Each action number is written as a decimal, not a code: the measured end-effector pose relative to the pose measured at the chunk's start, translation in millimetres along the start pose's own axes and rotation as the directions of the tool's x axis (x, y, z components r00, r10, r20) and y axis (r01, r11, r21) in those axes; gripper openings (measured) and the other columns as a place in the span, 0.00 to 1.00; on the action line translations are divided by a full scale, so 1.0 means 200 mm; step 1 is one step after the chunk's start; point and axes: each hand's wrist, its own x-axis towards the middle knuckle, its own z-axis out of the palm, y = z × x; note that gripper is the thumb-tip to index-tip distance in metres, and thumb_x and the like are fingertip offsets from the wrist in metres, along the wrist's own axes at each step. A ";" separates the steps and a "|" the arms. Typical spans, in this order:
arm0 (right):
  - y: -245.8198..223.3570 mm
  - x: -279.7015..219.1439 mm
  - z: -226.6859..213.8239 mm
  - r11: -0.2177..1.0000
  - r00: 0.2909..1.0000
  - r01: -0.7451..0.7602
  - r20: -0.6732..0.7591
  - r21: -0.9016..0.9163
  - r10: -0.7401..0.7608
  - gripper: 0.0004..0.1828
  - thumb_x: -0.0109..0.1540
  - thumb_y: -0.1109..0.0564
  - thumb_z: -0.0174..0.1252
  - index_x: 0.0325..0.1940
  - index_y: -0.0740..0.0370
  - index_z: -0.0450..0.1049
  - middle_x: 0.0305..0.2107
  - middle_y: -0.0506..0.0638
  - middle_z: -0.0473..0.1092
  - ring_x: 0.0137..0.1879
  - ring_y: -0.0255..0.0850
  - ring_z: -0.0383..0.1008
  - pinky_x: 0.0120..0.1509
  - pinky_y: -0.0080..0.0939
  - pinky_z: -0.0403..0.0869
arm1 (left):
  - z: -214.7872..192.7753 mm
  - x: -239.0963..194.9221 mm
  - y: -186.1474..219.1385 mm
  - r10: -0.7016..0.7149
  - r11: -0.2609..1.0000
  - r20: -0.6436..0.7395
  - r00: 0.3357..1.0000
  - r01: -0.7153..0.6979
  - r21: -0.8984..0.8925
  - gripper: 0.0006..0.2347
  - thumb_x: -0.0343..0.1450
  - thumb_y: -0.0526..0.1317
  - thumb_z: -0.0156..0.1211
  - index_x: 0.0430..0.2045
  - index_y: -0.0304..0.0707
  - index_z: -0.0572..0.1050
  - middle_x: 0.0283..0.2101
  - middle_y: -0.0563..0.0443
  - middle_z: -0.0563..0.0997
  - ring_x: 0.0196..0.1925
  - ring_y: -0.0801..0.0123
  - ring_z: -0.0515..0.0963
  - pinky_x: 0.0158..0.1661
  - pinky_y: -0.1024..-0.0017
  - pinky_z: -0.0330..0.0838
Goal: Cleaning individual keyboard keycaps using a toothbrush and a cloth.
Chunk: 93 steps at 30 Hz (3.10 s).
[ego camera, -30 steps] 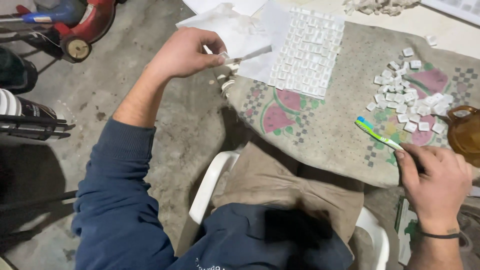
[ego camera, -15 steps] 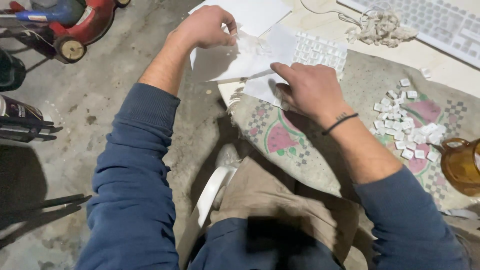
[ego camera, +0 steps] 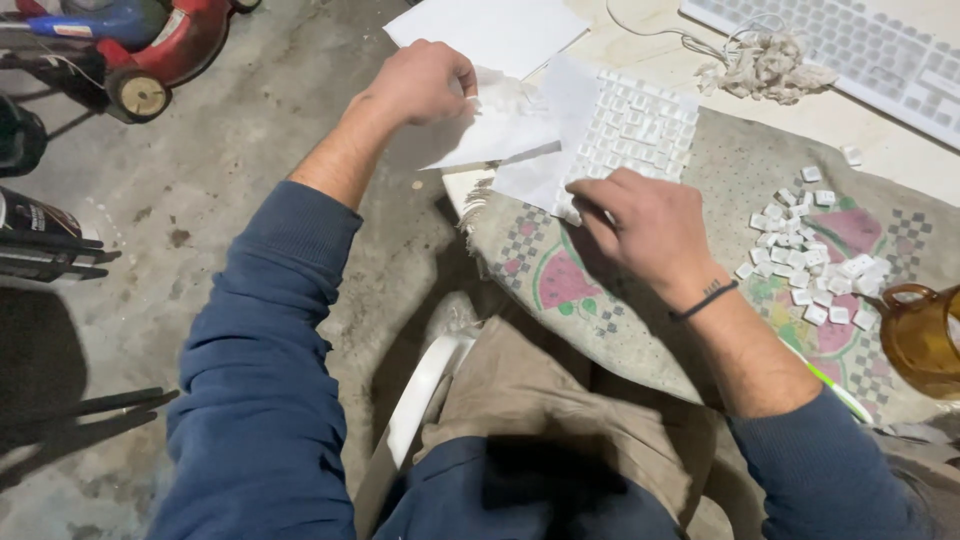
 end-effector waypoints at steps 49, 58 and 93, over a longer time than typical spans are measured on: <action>-0.50 -1.13 -0.24 0.798 0.697 -0.291 -0.454 0.528 0.555 0.14 0.57 0.69 0.65 0.47 0.68 0.78 0.42 0.55 0.76 0.46 0.45 0.79 0.52 0.39 0.77 | 0.86 -1.26 1.37 0.200 0.052 -0.142 0.970 -0.155 -0.987 0.13 0.73 0.30 0.62 0.52 0.25 0.77 0.56 0.42 0.82 0.55 0.69 0.81 0.57 0.71 0.75; -0.48 -1.12 -0.28 0.899 0.771 -0.135 -0.526 0.417 0.359 0.16 0.54 0.64 0.70 0.45 0.66 0.79 0.42 0.56 0.76 0.48 0.51 0.78 0.54 0.43 0.77 | 0.94 -1.26 1.31 0.194 -0.188 -0.033 0.980 0.004 -0.982 0.09 0.73 0.27 0.60 0.46 0.24 0.79 0.56 0.35 0.82 0.55 0.63 0.81 0.58 0.66 0.75; -0.52 -1.15 -0.18 0.771 0.668 -0.258 -0.469 0.582 0.578 0.12 0.64 0.62 0.65 0.50 0.70 0.77 0.39 0.57 0.76 0.44 0.45 0.78 0.49 0.38 0.76 | 0.80 -1.28 1.40 0.206 0.411 -0.302 0.931 -0.362 -0.837 0.06 0.75 0.32 0.63 0.42 0.29 0.81 0.40 0.47 0.87 0.41 0.74 0.86 0.42 0.77 0.80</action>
